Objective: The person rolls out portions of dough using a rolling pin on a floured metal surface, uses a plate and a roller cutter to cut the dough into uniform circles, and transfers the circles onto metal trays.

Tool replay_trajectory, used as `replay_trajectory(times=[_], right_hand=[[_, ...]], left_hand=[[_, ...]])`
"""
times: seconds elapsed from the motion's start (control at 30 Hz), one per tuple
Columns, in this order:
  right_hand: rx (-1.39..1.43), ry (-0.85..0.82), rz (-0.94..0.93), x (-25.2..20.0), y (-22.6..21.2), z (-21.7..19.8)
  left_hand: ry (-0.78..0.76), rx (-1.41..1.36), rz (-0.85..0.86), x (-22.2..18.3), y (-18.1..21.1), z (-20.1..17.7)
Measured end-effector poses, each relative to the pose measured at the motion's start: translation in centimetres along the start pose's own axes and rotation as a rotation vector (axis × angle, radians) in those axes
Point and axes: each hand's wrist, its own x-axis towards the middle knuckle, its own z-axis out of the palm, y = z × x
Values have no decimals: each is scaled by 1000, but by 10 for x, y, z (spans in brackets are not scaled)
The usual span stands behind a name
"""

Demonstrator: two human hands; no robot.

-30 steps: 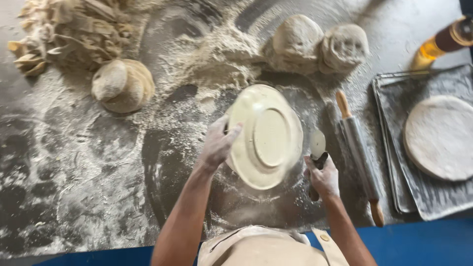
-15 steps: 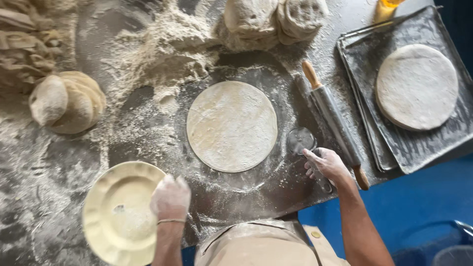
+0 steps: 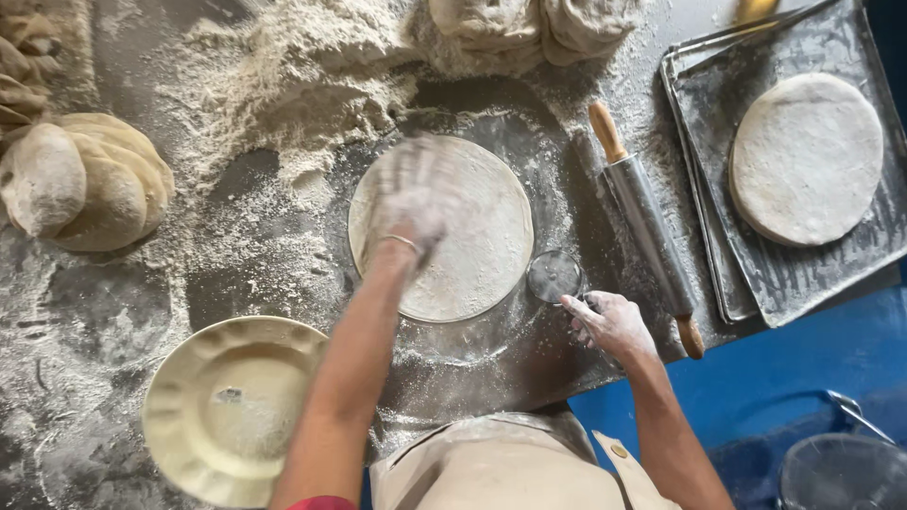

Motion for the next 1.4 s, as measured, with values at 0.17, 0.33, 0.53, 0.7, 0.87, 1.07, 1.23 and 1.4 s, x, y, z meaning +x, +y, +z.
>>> replay_trajectory(times=[0.17, 0.33, 0.53, 0.7, 0.87, 1.07, 1.23, 1.4], right_hand=[[-130, -134, -72, 8, -29, 6], [96, -327, -316, 25, -57, 14], [-159, 566, -513, 54, -62, -31], [509, 281, -389, 48, -38, -13], [1550, -453, 91, 63, -17, -6], [1830, -443, -30, 106, 78, -98], [1732, -259, -465, 115, 115, -238], [1793, 179, -351, 129, 154, -337]], left_hand=[[-212, 340, -10, -28, -39, -1], [-82, -268, -53, -41, -18, 2], [82, -1385, -219, -30, 48, -13], [90, -1658, -369, -50, 92, -1], [39, -1668, -453, -43, 153, 16], [-124, -1645, -358, 31, 243, 34], [-184, -1580, -85, 127, 330, 79], [32, -1063, 605, 233, 408, 126]])
